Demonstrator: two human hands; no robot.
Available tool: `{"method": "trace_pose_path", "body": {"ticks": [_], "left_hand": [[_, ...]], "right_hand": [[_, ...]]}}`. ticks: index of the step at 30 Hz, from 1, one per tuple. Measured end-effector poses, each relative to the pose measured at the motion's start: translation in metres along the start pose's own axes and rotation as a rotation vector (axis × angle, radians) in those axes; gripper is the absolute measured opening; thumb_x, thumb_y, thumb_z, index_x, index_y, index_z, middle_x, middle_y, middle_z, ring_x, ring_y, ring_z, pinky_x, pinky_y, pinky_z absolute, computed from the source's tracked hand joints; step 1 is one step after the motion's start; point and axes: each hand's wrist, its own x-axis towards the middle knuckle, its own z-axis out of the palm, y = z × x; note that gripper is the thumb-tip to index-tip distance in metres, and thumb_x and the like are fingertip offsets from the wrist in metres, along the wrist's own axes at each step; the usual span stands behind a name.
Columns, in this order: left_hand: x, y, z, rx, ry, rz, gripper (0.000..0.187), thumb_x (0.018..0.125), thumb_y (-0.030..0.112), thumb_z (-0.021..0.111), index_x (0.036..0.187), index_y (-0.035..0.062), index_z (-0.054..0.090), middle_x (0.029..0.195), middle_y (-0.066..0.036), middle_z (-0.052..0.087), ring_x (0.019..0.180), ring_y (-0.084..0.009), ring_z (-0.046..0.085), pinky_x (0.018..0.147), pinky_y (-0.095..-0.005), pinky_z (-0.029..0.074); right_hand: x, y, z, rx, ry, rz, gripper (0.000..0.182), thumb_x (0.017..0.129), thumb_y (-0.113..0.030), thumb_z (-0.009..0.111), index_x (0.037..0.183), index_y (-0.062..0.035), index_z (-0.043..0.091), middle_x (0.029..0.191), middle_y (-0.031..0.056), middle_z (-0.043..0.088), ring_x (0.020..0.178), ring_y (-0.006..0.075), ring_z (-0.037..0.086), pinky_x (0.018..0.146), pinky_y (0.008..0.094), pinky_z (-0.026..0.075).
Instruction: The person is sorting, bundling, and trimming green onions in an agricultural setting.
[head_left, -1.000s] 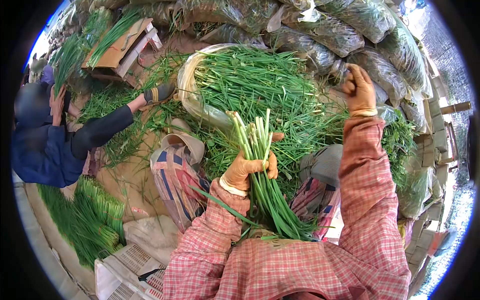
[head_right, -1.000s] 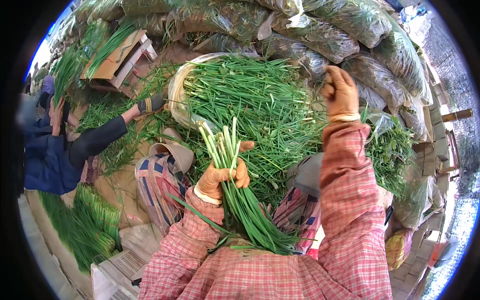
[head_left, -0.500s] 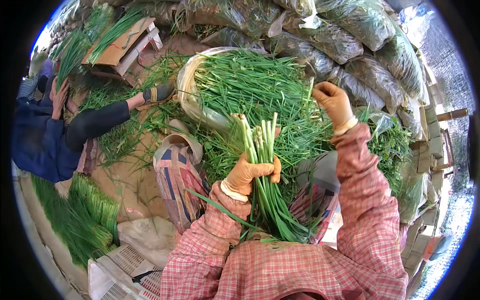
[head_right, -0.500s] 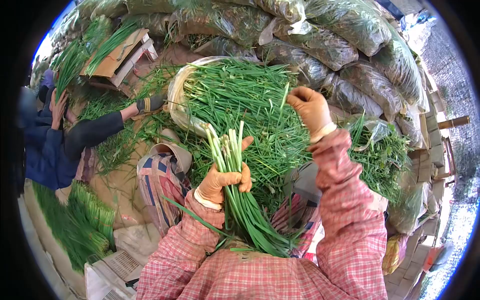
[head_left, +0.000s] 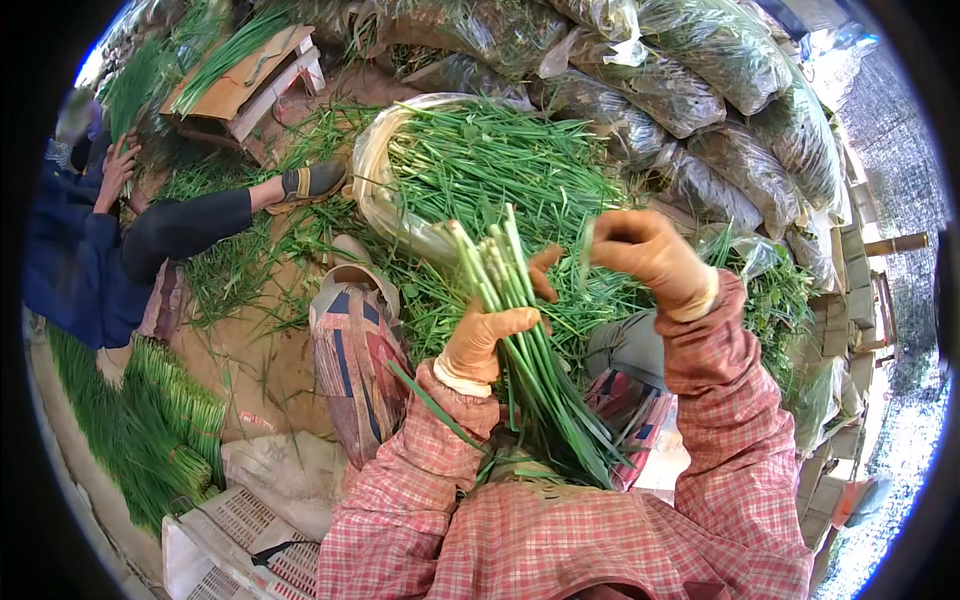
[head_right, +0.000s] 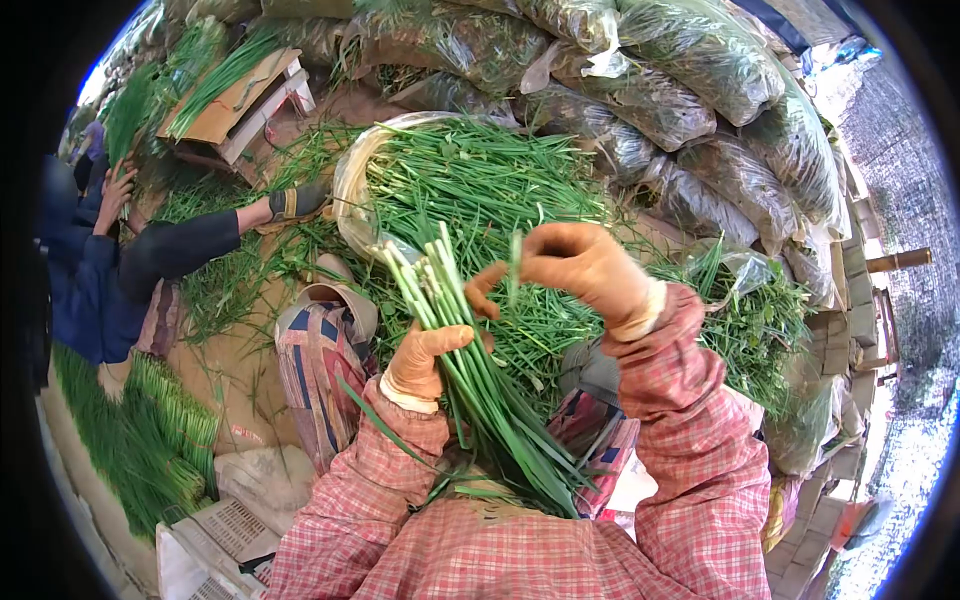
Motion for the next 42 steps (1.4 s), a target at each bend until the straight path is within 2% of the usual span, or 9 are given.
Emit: {"method": "trace_pose_path", "body": {"ticks": [10,13,16,22,26,29,33,36,42], "left_hand": [[-0.002,-0.011,0.008,0.064,-0.064,-0.091,0.043,0.07,0.007,0.071,0.108,-0.0001,0.052,0.086,-0.006,0.059,0.074,-0.0176,0.058,0.067,-0.0307,0.046],[-0.001,-0.009,0.01,0.094,-0.055,-0.105,0.043,0.07,0.006,0.07,0.109,0.0,0.052,0.083,-0.006,0.06,0.075,-0.0165,0.058,0.07,-0.0289,0.045],[-0.001,-0.009,0.013,0.101,-0.047,-0.118,0.045,0.07,0.007,0.07,0.11,-0.0004,0.051,0.081,-0.006,0.06,0.075,-0.0154,0.057,0.071,-0.0272,0.044],[-0.002,-0.007,0.012,0.06,-0.092,-0.142,0.046,0.07,0.008,0.069,0.112,-0.0006,0.051,0.081,-0.006,0.06,0.074,-0.0148,0.056,0.071,-0.0272,0.044],[-0.004,-0.014,0.01,-0.004,-0.119,-0.239,0.05,0.071,0.007,0.069,0.116,-0.0004,0.049,0.083,-0.006,0.061,0.074,-0.014,0.055,0.071,-0.0264,0.044],[-0.003,-0.012,0.013,-0.03,-0.102,-0.259,0.057,0.07,0.01,0.069,0.12,-0.0007,0.045,0.087,-0.006,0.06,0.078,-0.014,0.056,0.072,-0.0255,0.044],[0.011,-0.022,0.005,-0.05,-0.256,-0.177,0.073,0.066,0.014,0.071,0.128,-0.0017,0.037,0.098,-0.009,0.06,0.094,-0.0177,0.055,0.082,-0.0286,0.043],[0.008,-0.017,0.006,-0.017,-0.244,-0.137,0.085,0.061,0.018,0.071,0.132,-0.0054,0.029,0.097,-0.014,0.06,0.104,-0.0288,0.052,0.095,-0.0406,0.037],[0.013,-0.024,-0.011,-0.023,-0.248,-0.156,0.081,0.064,0.013,0.071,0.133,-0.0021,0.031,0.096,-0.01,0.061,0.096,-0.0226,0.057,0.088,-0.0341,0.042]], "right_hand": [[0.055,-0.009,-0.064,-0.289,0.52,-0.217,0.026,0.079,-0.024,0.067,0.091,-0.0003,0.066,0.08,0.0052,0.064,0.074,0.0114,0.057,0.069,0.0237,0.046],[0.062,-0.032,-0.028,-0.513,0.095,-0.184,0.051,0.076,-0.045,0.067,0.1,0.0001,0.065,0.093,0.0139,0.065,0.088,0.0204,0.059,0.078,0.032,0.047],[0.066,-0.05,0.007,-0.639,-0.263,0.103,0.044,0.078,-0.041,0.065,0.099,-0.0017,0.065,0.091,0.0143,0.066,0.086,0.0213,0.061,0.078,0.0328,0.047],[0.089,-0.033,-0.013,-0.52,0.093,-0.198,0.022,0.082,-0.019,0.064,0.094,-0.0003,0.064,0.083,0.0062,0.065,0.076,0.0131,0.058,0.072,0.0277,0.047],[0.112,-0.061,-0.121,-0.279,0.505,-0.42,0.042,0.081,-0.043,0.061,0.1,-0.0056,0.065,0.091,0.0082,0.066,0.09,0.0186,0.058,0.082,0.0308,0.043],[0.102,-0.098,-0.098,-0.823,0.188,-0.339,0.039,0.089,-0.033,0.055,0.109,-0.0002,0.059,0.102,0.0104,0.063,0.1,0.0162,0.056,0.09,0.0279,0.041],[0.14,-0.106,-0.036,-0.316,-0.43,-0.569,0.049,0.096,-0.038,0.034,0.127,-0.0013,0.045,0.127,0.0134,0.05,0.118,0.0213,0.046,0.099,0.0336,0.035],[0.111,-0.102,0.014,-0.643,-0.448,-0.78,0.047,0.096,-0.039,0.033,0.124,-0.006,0.051,0.118,0.0123,0.056,0.116,0.0218,0.047,0.101,0.0311,0.034],[0.118,-0.072,0.026,-0.779,-0.727,-0.15,0.037,0.098,-0.028,0.033,0.123,-0.0071,0.05,0.117,0.0121,0.056,0.107,0.021,0.054,0.095,0.0336,0.041]]}}
